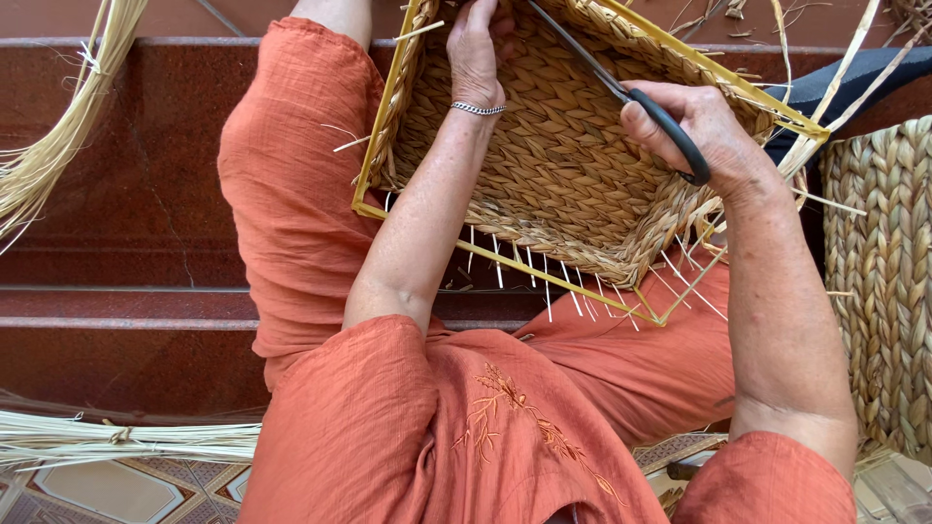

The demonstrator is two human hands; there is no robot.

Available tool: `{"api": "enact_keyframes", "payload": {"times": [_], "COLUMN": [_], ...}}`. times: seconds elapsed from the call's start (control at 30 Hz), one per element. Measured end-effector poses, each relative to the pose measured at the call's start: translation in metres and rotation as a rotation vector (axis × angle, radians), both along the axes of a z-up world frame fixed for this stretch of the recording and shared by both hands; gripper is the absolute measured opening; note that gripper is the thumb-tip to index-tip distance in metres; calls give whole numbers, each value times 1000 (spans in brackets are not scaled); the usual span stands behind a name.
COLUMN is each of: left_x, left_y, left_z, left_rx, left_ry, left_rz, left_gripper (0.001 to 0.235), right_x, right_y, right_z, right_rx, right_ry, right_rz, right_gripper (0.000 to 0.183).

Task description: The person trims excess woven straw from a rectangular basket using shears. They rotate the basket to access different edges, cut protruding strands, and occasionally pull loose pieces by hand.

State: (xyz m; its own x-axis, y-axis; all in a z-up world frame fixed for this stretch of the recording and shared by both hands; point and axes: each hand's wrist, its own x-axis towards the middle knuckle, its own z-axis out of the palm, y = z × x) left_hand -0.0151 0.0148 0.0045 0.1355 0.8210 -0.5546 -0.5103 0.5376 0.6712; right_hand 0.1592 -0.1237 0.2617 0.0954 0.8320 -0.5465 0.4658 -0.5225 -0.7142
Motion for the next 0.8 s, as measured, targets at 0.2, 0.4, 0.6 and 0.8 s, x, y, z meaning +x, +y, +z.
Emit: {"api": "enact_keyframes", "payload": {"times": [0.2, 0.4, 0.6, 0.8], "left_x": [-4, -16, -17, -5], "left_y": [10, 13, 14, 17], "left_z": [-5, -11, -6, -16], "left_rx": [70, 124, 25, 10], "left_ry": [-172, -192, -89, -185], "left_rz": [-89, -58, -5, 149], "left_gripper": [24, 28, 39, 29], "right_x": [-7, -15, -19, -24], "right_y": [11, 28, 36, 38], "right_z": [0, -3, 8, 18], "right_rx": [26, 15, 31, -5], "right_ry": [-35, -3, -65, -13], "right_rz": [14, 43, 116, 89], "right_gripper": [70, 64, 55, 61]}}
